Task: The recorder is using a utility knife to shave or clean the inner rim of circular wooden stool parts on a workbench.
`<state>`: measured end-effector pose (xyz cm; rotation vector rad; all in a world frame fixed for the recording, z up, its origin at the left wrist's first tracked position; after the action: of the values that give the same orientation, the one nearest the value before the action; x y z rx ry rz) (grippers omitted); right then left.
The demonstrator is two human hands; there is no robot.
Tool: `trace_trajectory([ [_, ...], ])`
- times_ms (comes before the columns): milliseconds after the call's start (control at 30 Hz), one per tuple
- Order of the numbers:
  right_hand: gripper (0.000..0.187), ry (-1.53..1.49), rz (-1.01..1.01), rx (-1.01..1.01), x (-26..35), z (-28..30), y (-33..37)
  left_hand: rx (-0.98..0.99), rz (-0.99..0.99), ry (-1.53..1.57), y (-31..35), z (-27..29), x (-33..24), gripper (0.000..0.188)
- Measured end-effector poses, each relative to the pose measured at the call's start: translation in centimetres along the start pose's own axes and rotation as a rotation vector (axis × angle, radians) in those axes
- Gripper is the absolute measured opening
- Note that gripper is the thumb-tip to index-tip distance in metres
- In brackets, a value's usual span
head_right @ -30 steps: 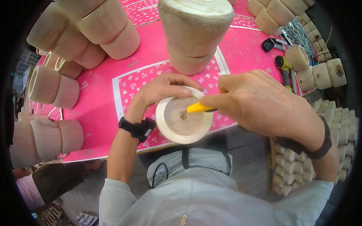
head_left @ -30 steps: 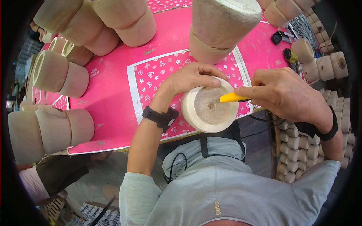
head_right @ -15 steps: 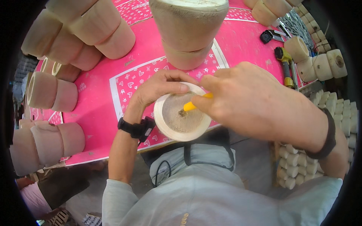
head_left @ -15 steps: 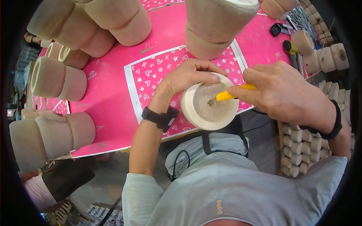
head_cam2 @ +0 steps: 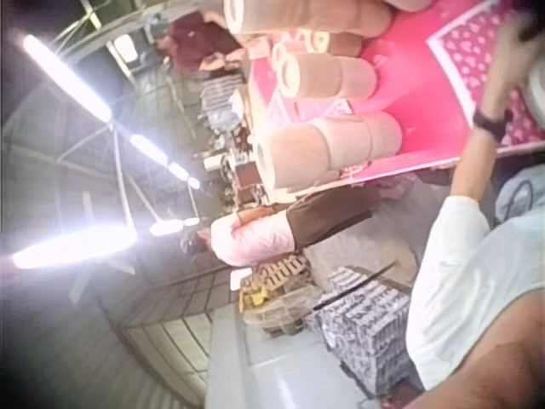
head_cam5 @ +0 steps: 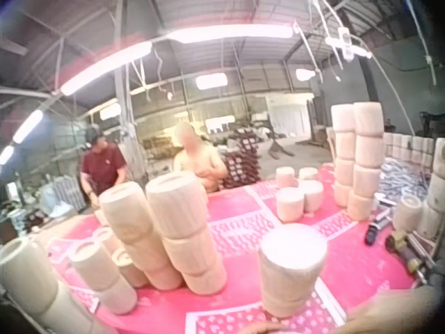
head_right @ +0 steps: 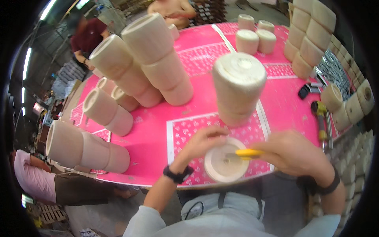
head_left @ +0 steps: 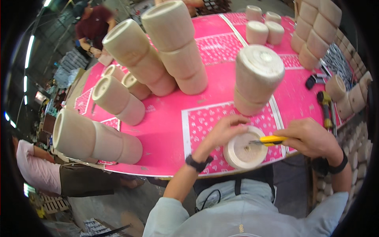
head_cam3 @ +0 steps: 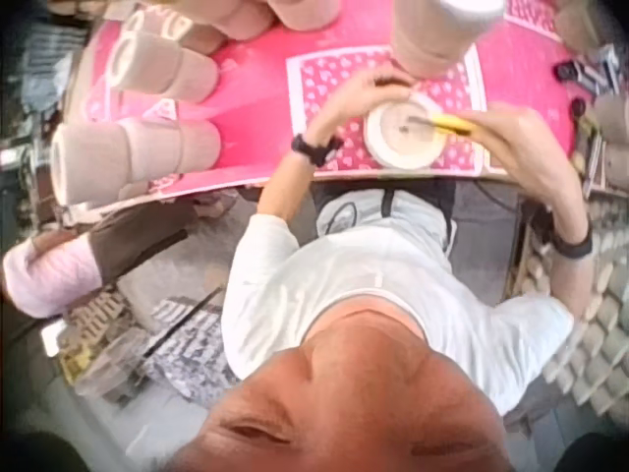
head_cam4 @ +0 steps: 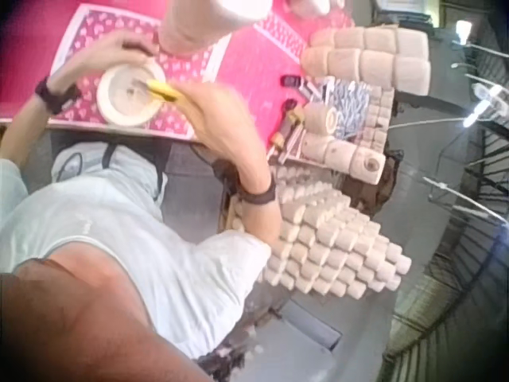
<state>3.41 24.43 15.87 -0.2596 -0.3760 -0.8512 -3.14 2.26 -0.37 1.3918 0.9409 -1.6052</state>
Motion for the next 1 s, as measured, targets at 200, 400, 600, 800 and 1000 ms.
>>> trace_trajectory([
  [200,0.032,-0.592,-0.483,-0.291,-7.7,-2.3,8.5,0.018,-0.486,-0.656,8.5,-1.3,-4.9,0.053],
  [400,0.038,-1.039,-0.802,-0.803,-18.3,-12.3,12.1,-0.033,-0.555,-0.809,9.9,-3.0,-4.6,0.055],
  [600,0.032,-1.048,-0.891,-1.031,-21.6,-16.9,10.4,-0.045,-0.515,-0.797,10.0,-2.8,-3.6,0.047],
  [800,0.037,-1.001,-0.863,-1.111,-21.3,-18.6,10.3,-0.153,-0.474,-0.824,9.9,-1.0,-4.3,0.048],
  [1000,0.037,-0.968,-0.859,-1.104,-19.9,-18.0,10.3,-0.451,-0.33,-1.038,7.7,4.5,-3.5,0.047],
])
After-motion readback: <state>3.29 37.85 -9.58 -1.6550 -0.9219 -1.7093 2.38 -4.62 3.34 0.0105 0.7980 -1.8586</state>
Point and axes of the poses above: each hand's wrist, its own y-axis away from the middle knuckle, its own z-axis out of the back of the hand, x = y × z, the point moved 3 cm from there along -y, towards the middle knuckle, and after that the axes turned 8 degrees about -x, right-handed, at the moved point
